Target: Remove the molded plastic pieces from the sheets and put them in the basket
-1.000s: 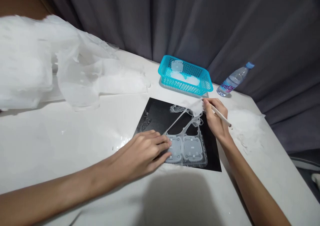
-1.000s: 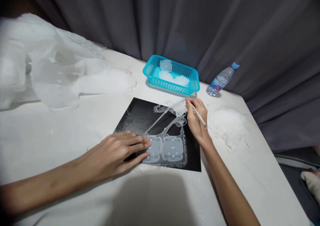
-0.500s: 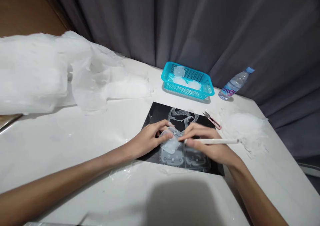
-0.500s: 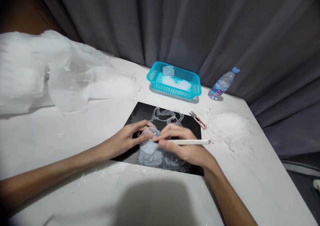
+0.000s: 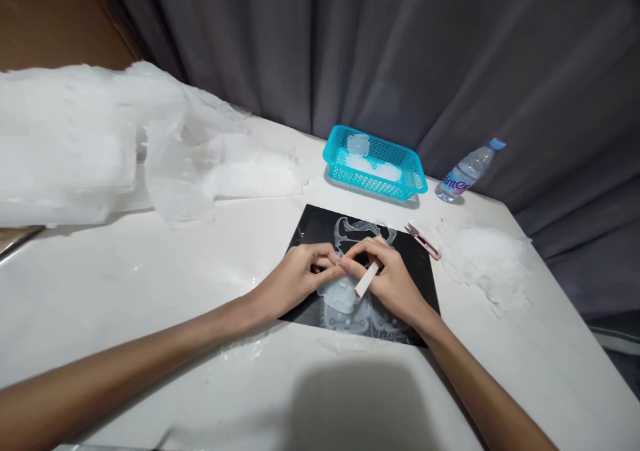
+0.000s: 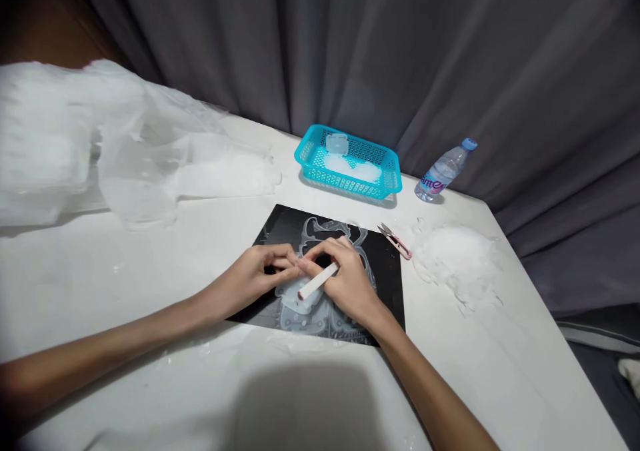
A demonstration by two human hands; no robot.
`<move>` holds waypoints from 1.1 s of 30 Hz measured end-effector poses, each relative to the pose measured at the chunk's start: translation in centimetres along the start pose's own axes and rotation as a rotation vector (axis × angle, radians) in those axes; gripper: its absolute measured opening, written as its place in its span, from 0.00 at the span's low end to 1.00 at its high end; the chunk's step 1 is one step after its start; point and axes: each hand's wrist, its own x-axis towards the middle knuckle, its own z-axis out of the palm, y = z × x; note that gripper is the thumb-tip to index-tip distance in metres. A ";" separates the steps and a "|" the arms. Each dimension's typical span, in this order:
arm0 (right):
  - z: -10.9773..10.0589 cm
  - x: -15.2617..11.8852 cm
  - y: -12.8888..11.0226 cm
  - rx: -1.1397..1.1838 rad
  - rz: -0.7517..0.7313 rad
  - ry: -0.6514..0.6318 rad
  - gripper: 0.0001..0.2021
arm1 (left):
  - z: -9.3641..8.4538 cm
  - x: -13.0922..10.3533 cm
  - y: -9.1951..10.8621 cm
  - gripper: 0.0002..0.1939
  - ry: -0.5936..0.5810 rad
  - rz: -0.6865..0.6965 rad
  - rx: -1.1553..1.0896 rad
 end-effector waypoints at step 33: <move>-3.3 -1.3 5.1 -0.556 -0.182 0.028 0.10 | -1.1 -1.0 2.0 0.13 -0.068 -0.173 -0.704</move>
